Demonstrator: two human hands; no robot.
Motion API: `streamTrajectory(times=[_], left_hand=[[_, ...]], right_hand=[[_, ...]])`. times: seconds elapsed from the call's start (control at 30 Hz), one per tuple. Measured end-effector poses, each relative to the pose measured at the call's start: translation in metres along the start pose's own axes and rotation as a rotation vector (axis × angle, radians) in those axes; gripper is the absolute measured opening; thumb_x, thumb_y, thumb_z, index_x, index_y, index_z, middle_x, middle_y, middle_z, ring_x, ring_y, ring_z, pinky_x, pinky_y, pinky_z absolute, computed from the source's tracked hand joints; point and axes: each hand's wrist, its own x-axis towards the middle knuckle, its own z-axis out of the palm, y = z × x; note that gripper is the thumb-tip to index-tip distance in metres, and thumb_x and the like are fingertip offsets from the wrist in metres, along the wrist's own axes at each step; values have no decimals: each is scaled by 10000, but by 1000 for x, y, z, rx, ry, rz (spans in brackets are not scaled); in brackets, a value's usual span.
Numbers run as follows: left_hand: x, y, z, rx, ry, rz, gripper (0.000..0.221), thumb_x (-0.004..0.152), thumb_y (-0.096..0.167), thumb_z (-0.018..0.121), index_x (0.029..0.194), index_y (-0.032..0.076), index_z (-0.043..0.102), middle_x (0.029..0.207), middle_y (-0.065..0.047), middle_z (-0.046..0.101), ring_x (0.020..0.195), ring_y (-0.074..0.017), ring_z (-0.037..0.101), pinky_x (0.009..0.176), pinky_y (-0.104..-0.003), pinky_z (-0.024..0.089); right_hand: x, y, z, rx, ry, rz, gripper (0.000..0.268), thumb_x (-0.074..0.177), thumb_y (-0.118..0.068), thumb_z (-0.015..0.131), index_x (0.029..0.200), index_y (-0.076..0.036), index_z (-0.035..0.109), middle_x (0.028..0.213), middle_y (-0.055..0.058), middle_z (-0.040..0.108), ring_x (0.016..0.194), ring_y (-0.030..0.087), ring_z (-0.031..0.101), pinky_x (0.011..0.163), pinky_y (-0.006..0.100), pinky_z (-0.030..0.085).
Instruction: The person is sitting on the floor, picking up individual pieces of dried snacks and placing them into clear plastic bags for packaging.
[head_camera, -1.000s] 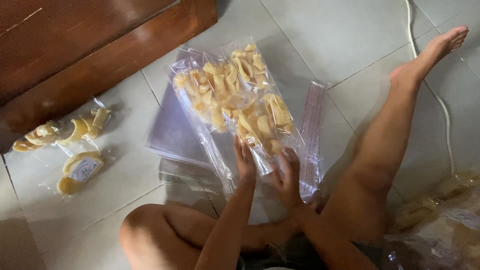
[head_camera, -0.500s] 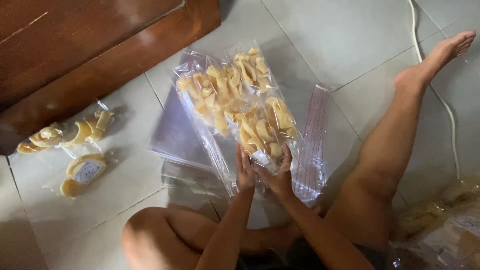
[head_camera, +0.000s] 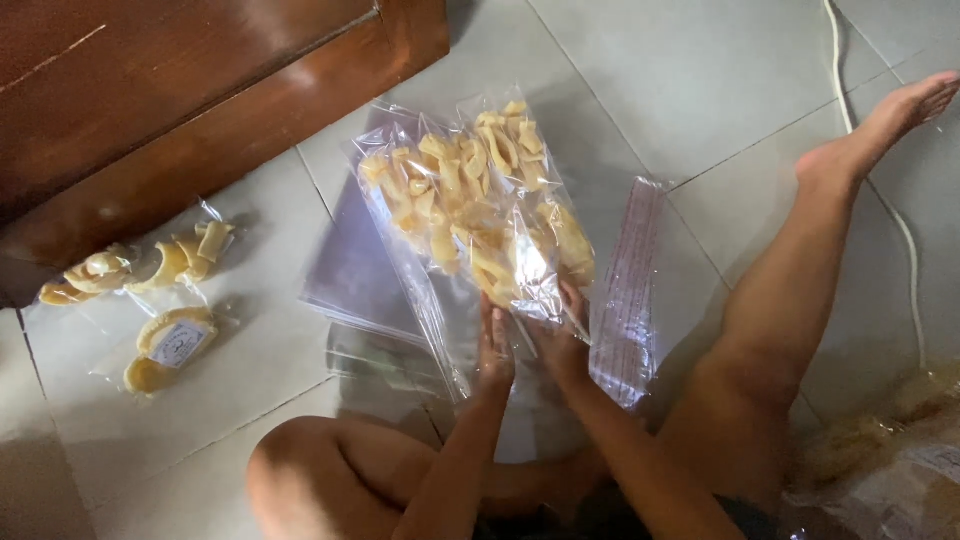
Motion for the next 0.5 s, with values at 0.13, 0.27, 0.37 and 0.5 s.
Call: streamTrajectory(times=[0.13, 0.27, 0.37, 0.5], left_hand=[[18, -33, 24, 97, 326, 204, 504, 1128, 189, 395, 1623, 108, 344, 1630, -202, 382, 1486, -331, 372, 1238, -461, 326], [33, -26, 39, -72, 350, 143, 507, 1129, 275, 444, 1591, 68, 419, 1573, -221, 461, 1444, -309, 449, 1217, -410, 349], [34, 4, 41, -263, 363, 169, 488, 1146, 224, 402, 1598, 42, 373, 1606, -143, 435, 1466, -214, 410, 1246, -400, 298], [12, 23, 19, 27, 242, 130, 562, 1143, 267, 361, 1654, 65, 238, 1673, -194, 290, 1525, -320, 301, 1260, -452, 255]], right_hand=[[-4, -30, -9, -18, 132, 91, 830, 714, -297, 955, 1367, 6, 544, 1260, 276, 601, 1206, 455, 613, 1063, 485, 496], [-9, 3, 1, 12, 101, 141, 981, 624, -256, 1010, 1446, -38, 520, 1330, 239, 581, 1291, 389, 578, 1139, 432, 440], [11, -18, -8, 225, 45, 159, 770, 635, -108, 976, 1327, -38, 644, 1268, 195, 651, 1186, 295, 677, 1034, 348, 531], [16, -56, -13, 218, 22, 286, 915, 726, -181, 915, 1490, 4, 446, 1309, 275, 613, 1226, 400, 625, 1026, 456, 538]])
